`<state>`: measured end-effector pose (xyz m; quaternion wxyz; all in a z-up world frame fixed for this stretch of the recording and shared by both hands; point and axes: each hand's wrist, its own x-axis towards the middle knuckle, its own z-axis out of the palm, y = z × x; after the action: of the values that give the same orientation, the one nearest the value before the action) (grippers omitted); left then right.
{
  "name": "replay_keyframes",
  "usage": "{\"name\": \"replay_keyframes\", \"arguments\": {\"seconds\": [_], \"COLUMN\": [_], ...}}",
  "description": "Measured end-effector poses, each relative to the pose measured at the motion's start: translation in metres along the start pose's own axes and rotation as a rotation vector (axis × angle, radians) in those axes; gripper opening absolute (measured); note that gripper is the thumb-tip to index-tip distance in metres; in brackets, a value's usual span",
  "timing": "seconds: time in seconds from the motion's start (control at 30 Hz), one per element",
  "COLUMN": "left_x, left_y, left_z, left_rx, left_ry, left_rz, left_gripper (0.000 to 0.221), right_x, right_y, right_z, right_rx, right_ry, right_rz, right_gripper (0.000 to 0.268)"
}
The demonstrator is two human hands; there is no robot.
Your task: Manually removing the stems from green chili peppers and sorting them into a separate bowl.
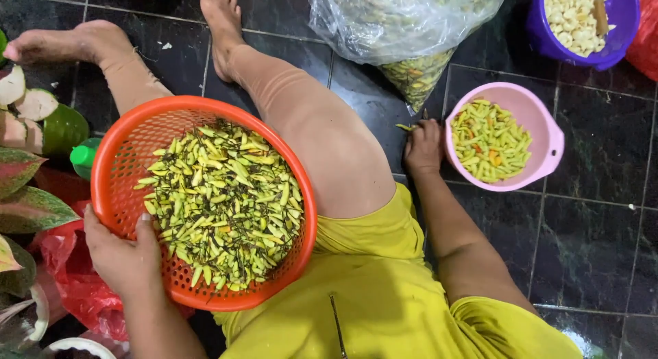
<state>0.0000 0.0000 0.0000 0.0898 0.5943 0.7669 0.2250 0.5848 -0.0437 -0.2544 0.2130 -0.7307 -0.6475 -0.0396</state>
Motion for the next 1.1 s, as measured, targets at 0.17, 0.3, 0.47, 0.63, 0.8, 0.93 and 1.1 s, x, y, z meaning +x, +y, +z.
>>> {"name": "replay_keyframes", "arguments": {"seconds": [0.17, 0.3, 0.47, 0.63, 0.8, 0.93, 1.1], "left_x": [0.002, 0.003, 0.004, 0.005, 0.006, 0.009, 0.013], "left_y": [0.012, 0.003, -0.005, -0.014, -0.024, 0.003, 0.001], "left_z": [-0.004, 0.001, 0.003, 0.012, 0.037, 0.032, 0.038], "left_rx": [-0.065, -0.059, -0.093, -0.217, -0.109, -0.111, -0.105], "left_ry": [-0.018, 0.000, 0.016, 0.066, 0.157, 0.068, 0.065], "left_rz": [-0.065, -0.004, 0.032, 0.054, 0.139, 0.055, 0.057], "left_gripper": [0.074, 0.075, 0.075, 0.073, 0.077, 0.078, 0.078], "right_x": [0.022, 0.035, 0.035, 0.034, 0.099, 0.122, 0.092], "right_y": [0.000, 0.000, -0.006, -0.017, -0.127, -0.221, -0.295], "right_z": [-0.016, -0.005, 0.002, -0.022, -0.140, -0.208, -0.205], "right_rx": [0.075, 0.068, -0.050, 0.085, 0.661, 0.984, 1.358], "right_ry": [0.131, 0.020, -0.085, 0.190, 0.274, 0.087, -0.455], "right_rz": [0.337, 0.343, 0.285, 0.351, 0.222, -0.027, 0.223], "right_gripper": [0.027, 0.055, 0.035, 0.025, 0.014, 0.046, 0.098]}}
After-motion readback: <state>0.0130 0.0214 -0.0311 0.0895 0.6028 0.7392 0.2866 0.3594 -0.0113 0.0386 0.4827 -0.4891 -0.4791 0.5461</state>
